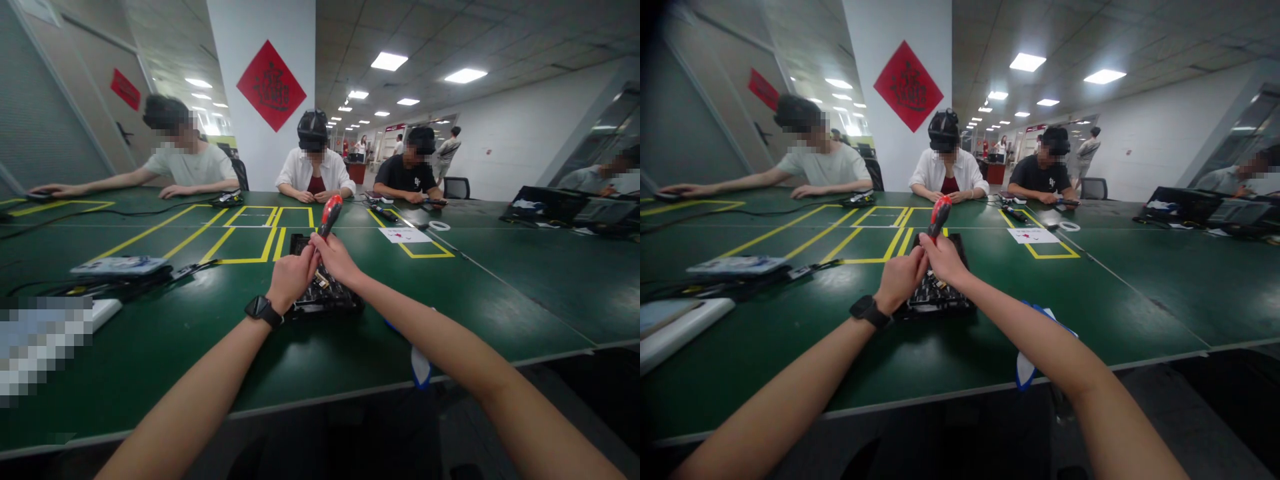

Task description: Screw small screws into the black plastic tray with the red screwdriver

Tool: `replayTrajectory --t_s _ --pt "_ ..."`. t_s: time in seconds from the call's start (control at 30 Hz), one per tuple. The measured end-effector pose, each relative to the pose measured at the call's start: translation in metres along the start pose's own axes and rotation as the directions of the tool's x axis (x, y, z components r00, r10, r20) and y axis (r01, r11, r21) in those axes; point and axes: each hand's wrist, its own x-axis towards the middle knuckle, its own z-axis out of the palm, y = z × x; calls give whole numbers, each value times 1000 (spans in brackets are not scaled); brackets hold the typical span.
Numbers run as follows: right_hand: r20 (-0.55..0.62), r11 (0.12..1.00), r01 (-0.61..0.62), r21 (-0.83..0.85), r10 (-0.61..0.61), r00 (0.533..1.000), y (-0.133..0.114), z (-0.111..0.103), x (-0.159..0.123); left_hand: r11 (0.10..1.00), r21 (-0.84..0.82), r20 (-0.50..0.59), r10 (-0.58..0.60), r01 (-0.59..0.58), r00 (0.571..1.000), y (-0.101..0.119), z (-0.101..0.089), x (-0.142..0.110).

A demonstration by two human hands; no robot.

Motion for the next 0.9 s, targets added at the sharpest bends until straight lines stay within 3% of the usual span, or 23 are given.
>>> replayTrajectory --t_s 0.07,0.13,0.17,0.23,0.3,0.4,0.5,0.63,0.73,0.77,0.83,0.9 --pt "-60 988 -35 149 44 997 2 6 7 999 -33 -12 23 -23 1000 6 -3 -3" --pt "-53 977 -153 151 162 985 11 1 14 997 -54 -34 56 -58 998 2 0 -3" --pt "-56 967 -238 87 243 968 18 -4 17 997 -62 -51 51 -54 997 -3 4 -2" --pt "-92 882 -418 -216 408 908 37 -20 20 991 -103 -123 -100 88 987 -18 16 3" --pt "-104 822 -470 -323 463 880 59 -38 16 968 -184 -151 -198 169 969 -37 34 10" --pt "-122 720 -517 -464 526 842 90 -56 2 877 -371 -13 -335 306 942 -63 61 23" --pt "-145 619 -533 -577 565 812 110 -59 -10 765 -520 140 -362 379 922 -78 80 33" --pt "-166 545 -517 -660 566 808 109 -48 -14 765 -526 114 -371 372 922 -80 88 39" --pt "-187 552 -441 -708 456 870 94 -39 -12 787 -503 104 -356 358 929 -78 88 42" --pt "-152 585 -358 -728 372 916 89 -37 -12 791 -498 102 -354 356 930 -78 88 44" --pt "33 686 -125 -716 213 977 79 -30 -12 793 -494 98 -356 356 929 -78 90 47" --pt "261 765 84 -639 113 959 73 -22 -14 787 -502 99 -359 358 928 -81 94 50"
